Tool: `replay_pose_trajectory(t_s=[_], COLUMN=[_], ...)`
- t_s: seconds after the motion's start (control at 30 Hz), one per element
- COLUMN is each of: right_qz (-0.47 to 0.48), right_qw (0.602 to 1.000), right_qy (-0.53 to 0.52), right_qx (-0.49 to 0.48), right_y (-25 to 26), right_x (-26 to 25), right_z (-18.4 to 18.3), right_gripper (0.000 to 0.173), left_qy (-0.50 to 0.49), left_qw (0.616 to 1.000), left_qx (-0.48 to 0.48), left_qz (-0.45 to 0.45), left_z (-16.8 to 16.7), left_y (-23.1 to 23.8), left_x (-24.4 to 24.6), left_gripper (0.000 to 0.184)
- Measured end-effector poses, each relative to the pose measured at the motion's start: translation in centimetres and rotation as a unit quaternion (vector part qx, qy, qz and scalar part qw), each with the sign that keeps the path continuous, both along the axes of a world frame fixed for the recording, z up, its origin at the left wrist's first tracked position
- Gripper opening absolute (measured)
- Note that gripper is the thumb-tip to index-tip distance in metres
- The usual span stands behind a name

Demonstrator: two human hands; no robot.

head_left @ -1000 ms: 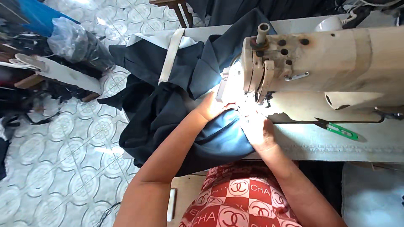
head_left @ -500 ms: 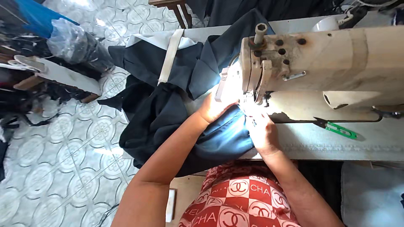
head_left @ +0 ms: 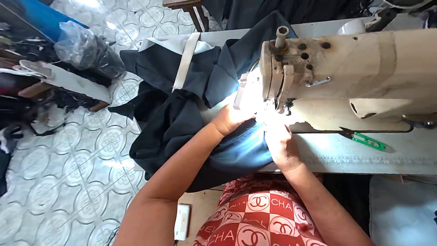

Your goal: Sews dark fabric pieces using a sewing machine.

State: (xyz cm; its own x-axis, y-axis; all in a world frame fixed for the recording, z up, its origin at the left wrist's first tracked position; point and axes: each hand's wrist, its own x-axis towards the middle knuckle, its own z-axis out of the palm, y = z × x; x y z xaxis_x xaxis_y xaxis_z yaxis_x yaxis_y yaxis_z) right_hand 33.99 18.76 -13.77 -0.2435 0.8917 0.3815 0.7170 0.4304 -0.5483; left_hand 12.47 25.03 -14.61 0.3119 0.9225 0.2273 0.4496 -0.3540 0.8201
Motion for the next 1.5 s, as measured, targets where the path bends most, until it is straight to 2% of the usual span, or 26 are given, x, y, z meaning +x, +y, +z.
replay_pose_trajectory(t_s=[0.07, 0.13, 0.17, 0.23, 0.33, 0.4, 0.53, 0.63, 0.73, 0.87, 0.97, 1.03, 1.1, 1.17, 1.23, 1.33, 1.4, 1.47, 1.5], right_qz=[0.013, 0.047, 0.058, 0.059, 0.025, 0.006, -0.028, -0.049, -0.042, -0.02, 0.007, 0.049, 0.066, 0.05, 0.007, -0.008, -0.018, -0.015, -0.009], right_qw=[1.0, 0.997, 0.997, 0.996, 0.98, 0.972, 0.983, 0.979, 0.983, 0.984, 0.979, 0.948, 0.916, 0.931, 0.968, 0.996, 0.994, 0.992, 0.992], right_qy=[-0.02, -0.052, -0.058, -0.058, -0.055, -0.043, -0.028, -0.053, -0.053, -0.094, -0.004, 0.148, 0.268, 0.234, 0.095, -0.053, -0.102, -0.114, -0.115], right_qx=[0.005, 0.021, 0.016, -0.036, -0.187, -0.229, -0.179, -0.19, -0.173, -0.151, -0.203, -0.279, -0.292, -0.275, -0.234, -0.074, 0.017, 0.047, 0.061], right_y=[0.0, 0.4, 0.7, 1.5, 2.8, 3.0, 1.8, 1.2, 1.1, 1.0, 1.0, 1.3, 1.2, 0.9, 0.2, -1.1, -1.4, -1.4, -1.3], right_x=[0.0, 0.5, 0.7, 0.9, 1.0, 1.1, 0.8, 0.3, 0.2, -0.2, 0.0, 0.4, 0.7, 0.8, 0.3, -0.1, 0.0, 0.2, 0.2], right_z=[0.3, 1.0, 1.3, 2.3, 3.8, 3.9, 3.1, 3.2, 2.9, 2.9, 2.7, 2.1, 1.5, 1.1, 1.6, 1.2, 0.0, -0.9, -1.3], right_gripper=[0.014, 0.016, 0.017, 0.02, 0.018, 0.019, 0.025, 0.033, 0.027, 0.023, 0.02, 0.014, 0.01, 0.015, 0.018, 0.021, 0.022, 0.023, 0.023], left_qy=[0.085, 0.222, 0.266, 0.3, 0.298, 0.28, 0.279, 0.253, 0.188, 0.222, 0.191, 0.172, 0.208, 0.268, 0.29, 0.302, 0.291, 0.197, 0.088], left_qw=[0.992, 0.952, 0.932, 0.921, 0.937, 0.949, 0.952, 0.958, 0.976, 0.96, 0.955, 0.96, 0.957, 0.946, 0.943, 0.94, 0.942, 0.976, 0.996], left_qx=[0.08, 0.198, 0.229, 0.23, 0.158, 0.119, 0.105, 0.12, 0.077, 0.098, 0.143, 0.117, 0.071, 0.055, 0.083, 0.129, 0.155, 0.084, 0.011], left_qz=[-0.038, -0.072, -0.085, -0.097, -0.094, -0.083, -0.069, -0.068, -0.077, -0.14, -0.175, -0.185, -0.187, -0.171, -0.142, -0.088, -0.059, -0.033, -0.013], left_z=[0.0, 0.9, 1.5, 2.4, 2.6, 2.6, 2.6, 2.5, 3.1, 2.9, 3.0, 4.7, 5.3, 4.9, 4.6, 4.4, 3.5, 2.8, 2.7], left_y=[-0.1, -0.1, -0.2, -0.1, 0.2, 0.4, 0.7, 1.0, 1.1, 1.6, 1.7, 1.2, 1.2, 1.5, 1.7, 1.7, 1.9, 1.6, 1.3], left_x=[-0.3, -0.5, -0.4, 0.0, 0.4, 0.8, 1.2, 1.3, 1.5, 1.0, 0.5, 0.6, 0.6, 0.8, 1.4, 1.8, 1.7, 2.0, 2.3], left_gripper=[0.017, 0.022, 0.024, 0.027, 0.025, 0.022, 0.016, 0.015, 0.009, 0.008, 0.009, 0.009, 0.01, 0.011, 0.011, 0.023, 0.02, 0.011, 0.006])
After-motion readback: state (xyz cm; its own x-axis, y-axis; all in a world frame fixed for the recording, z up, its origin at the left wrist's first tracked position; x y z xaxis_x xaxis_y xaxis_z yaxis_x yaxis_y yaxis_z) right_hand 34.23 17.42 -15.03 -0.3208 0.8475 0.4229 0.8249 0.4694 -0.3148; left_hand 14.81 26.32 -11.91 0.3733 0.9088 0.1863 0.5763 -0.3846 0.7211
